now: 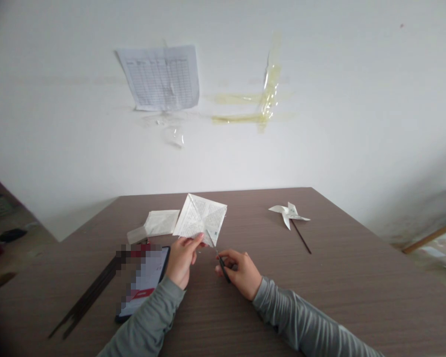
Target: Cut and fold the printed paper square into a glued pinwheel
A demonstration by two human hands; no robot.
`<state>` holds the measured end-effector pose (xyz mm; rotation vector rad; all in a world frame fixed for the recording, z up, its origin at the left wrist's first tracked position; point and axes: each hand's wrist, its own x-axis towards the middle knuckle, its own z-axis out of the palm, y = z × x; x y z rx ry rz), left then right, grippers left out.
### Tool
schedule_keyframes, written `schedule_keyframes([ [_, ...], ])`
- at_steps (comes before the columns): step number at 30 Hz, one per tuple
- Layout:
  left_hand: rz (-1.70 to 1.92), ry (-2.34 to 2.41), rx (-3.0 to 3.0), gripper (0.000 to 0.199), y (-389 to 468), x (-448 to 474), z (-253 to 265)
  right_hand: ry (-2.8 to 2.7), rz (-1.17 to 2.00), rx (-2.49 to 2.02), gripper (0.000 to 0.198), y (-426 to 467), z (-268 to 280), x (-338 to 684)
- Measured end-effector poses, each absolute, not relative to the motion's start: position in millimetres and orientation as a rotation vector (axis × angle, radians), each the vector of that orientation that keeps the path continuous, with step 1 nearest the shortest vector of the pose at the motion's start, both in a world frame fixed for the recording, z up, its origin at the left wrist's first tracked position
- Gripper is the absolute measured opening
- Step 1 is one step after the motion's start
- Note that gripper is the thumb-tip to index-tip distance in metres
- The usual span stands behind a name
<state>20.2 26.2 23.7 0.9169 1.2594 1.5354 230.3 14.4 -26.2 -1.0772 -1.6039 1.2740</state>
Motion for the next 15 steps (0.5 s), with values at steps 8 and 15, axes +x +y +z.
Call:
schedule_keyframes([
  [8, 1.539, 1.225, 0.95, 0.04, 23.8, 20.8, 24.9, -1.57, 1.344, -1.024, 0.065, 10.9, -20.2, 227.6],
  [15, 1.531, 1.235, 0.924, 0.037, 23.3, 22.2, 26.5, -1.535, 1.373, -1.026, 0.067, 10.3, -22.2, 227.0],
])
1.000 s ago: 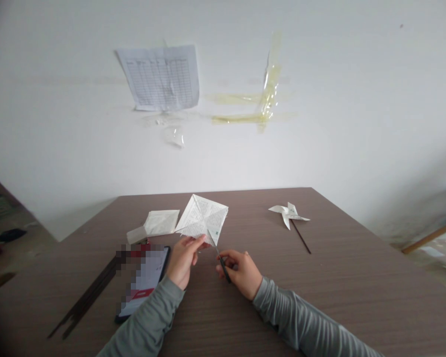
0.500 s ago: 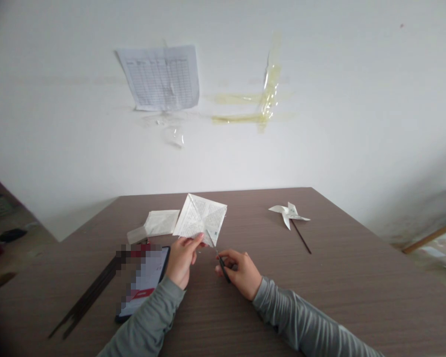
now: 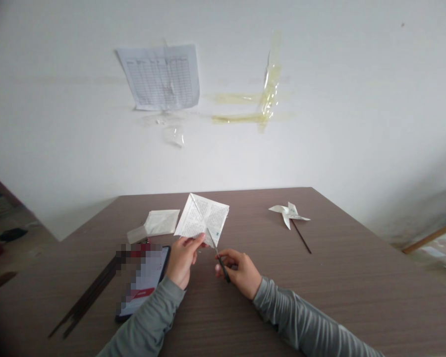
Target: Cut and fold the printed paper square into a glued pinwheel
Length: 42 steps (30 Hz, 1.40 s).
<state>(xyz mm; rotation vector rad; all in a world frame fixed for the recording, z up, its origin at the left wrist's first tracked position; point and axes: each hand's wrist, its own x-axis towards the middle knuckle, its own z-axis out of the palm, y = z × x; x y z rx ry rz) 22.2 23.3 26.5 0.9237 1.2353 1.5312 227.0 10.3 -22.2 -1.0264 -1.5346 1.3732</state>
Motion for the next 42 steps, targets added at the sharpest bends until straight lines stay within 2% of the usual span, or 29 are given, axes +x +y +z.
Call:
schedule_keyframes([
  [5, 1.534, 1.23, 0.903, 0.04, 23.3, 23.7, 26.9, -1.535, 1.371, -0.999, 0.071, 13.8, -28.7, 227.1],
  [12, 1.511, 1.256, 0.927, 0.032, 23.5, 22.3, 25.1, -1.534, 1.373, -1.005, 0.07, 13.0, -26.8, 227.5],
  [23, 1.517, 1.24, 0.921, 0.038, 24.5, 22.0, 24.4, -1.522, 1.386, -1.002, 0.069, 14.1, -30.3, 226.6],
  [34, 1.454, 1.296, 0.982, 0.031, 23.0, 21.5, 22.5, -1.521, 1.375, -1.004, 0.069, 14.0, -28.1, 225.9],
  [42, 1.459, 1.293, 0.98, 0.036, 22.7, 22.1, 24.0, -1.516, 1.384, -1.029, 0.065, 13.2, -26.2, 225.8],
])
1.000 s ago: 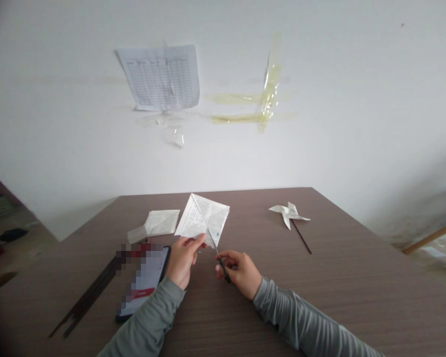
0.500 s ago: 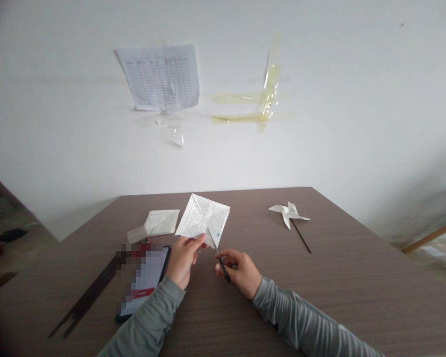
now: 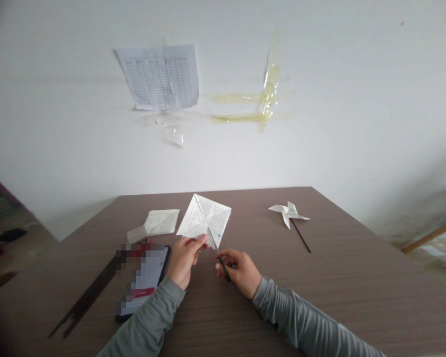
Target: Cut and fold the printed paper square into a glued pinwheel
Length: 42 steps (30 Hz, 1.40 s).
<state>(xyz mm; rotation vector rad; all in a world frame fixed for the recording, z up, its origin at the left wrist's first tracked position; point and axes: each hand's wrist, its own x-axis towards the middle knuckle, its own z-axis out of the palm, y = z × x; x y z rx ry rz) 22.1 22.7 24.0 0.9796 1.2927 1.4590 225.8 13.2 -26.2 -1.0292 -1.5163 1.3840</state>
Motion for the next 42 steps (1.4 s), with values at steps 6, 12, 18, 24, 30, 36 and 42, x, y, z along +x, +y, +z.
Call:
schedule_keyframes([
  [6, 1.451, 1.298, 0.963, 0.03, 20, 23, 27, -1.518, 1.379, -1.028, 0.066, 13, -24, 225],
  [12, 1.454, 1.301, 0.953, 0.031, 20, 23, 29, -1.501, 1.368, -1.023, 0.069, 11, -21, 223],
  [18, 1.433, 1.302, 0.952, 0.03, 20, 24, 29, -1.485, 1.379, -1.035, 0.067, 9, -16, 223],
  [24, 1.425, 1.302, 0.972, 0.039, 21, 24, 27, -1.485, 1.378, -1.018, 0.065, 10, -18, 223],
  [30, 1.444, 1.271, 0.974, 0.042, 21, 23, 25, -1.484, 1.382, -1.015, 0.067, 11, -21, 223],
  [36, 1.459, 1.255, 0.965, 0.042, 22, 23, 24, -1.513, 1.375, -1.033, 0.069, 11, -20, 224],
  [42, 1.452, 1.282, 0.946, 0.032, 22, 25, 25, -1.507, 1.384, -1.026, 0.067, 11, -19, 224],
])
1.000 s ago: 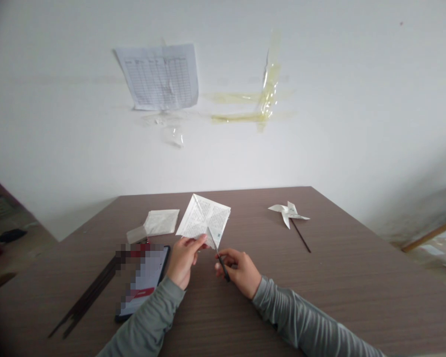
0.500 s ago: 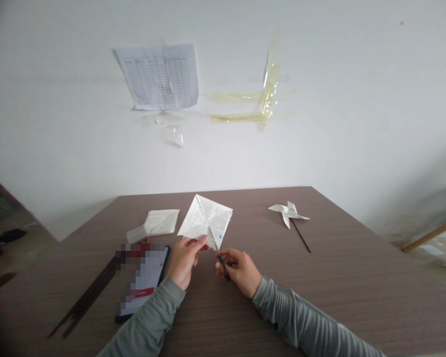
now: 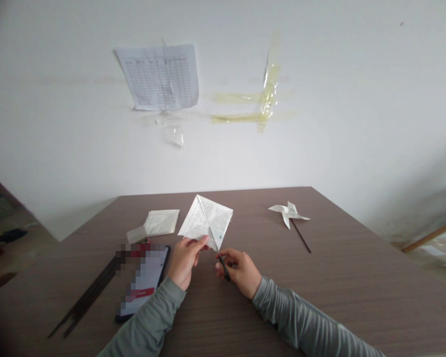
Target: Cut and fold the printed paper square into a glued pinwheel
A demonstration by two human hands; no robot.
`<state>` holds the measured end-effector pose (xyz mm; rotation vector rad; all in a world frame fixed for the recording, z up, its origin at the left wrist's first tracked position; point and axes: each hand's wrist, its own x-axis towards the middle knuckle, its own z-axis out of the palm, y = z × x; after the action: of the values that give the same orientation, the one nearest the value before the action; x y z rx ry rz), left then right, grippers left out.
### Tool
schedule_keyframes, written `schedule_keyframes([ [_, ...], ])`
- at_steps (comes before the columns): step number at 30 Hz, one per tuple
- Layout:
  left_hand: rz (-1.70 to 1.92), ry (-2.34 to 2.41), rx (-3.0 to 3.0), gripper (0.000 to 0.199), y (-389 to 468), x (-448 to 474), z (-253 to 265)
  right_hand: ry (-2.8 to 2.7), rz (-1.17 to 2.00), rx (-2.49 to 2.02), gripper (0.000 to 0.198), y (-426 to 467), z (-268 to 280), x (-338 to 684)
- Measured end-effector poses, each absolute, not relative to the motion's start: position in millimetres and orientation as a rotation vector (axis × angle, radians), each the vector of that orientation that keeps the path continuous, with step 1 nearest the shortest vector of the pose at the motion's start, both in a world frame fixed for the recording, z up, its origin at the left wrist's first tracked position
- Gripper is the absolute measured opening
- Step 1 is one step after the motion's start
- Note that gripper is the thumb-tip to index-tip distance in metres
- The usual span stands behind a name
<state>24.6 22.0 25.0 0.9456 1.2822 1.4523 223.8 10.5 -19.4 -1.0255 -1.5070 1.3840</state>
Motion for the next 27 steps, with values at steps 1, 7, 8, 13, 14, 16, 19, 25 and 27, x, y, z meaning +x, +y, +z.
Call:
schedule_keyframes([
  [1, 1.45, 1.281, 0.943, 0.032, 21.9, 24.7, 25.0, -1.506, 1.385, -1.026, 0.066, 10.5, -19.5, 223.7],
  [7, 1.452, 1.286, 0.949, 0.034, 21.1, 24.6, 25.3, -1.494, 1.396, -1.027, 0.063, 9.3, -18.2, 222.8],
  [8, 1.45, 1.296, 0.952, 0.034, 21.0, 24.6, 25.8, -1.492, 1.398, -1.025, 0.064, 9.0, -17.8, 222.6],
  [13, 1.461, 1.314, 0.942, 0.029, 20.6, 25.7, 29.5, -1.482, 1.406, -1.011, 0.066, 7.9, -16.4, 222.3],
  [14, 1.463, 1.314, 0.938, 0.027, 20.6, 26.0, 29.9, -1.486, 1.404, -1.012, 0.066, 8.0, -16.5, 222.4],
  [16, 1.46, 1.315, 0.934, 0.024, 20.7, 26.3, 30.4, -1.497, 1.398, -1.014, 0.066, 8.4, -17.2, 222.8],
  [19, 1.462, 1.297, 0.921, 0.023, 21.0, 26.0, 29.7, -1.512, 1.385, -1.01, 0.069, 9.5, -19.4, 223.4],
  [25, 1.472, 1.267, 0.912, 0.025, 21.6, 24.8, 26.5, -1.501, 1.375, -1.003, 0.07, 11.0, -24.4, 223.5],
  [27, 1.469, 1.266, 0.924, 0.027, 21.6, 24.5, 26.1, -1.495, 1.372, -1.004, 0.071, 11.1, -25.1, 223.2],
])
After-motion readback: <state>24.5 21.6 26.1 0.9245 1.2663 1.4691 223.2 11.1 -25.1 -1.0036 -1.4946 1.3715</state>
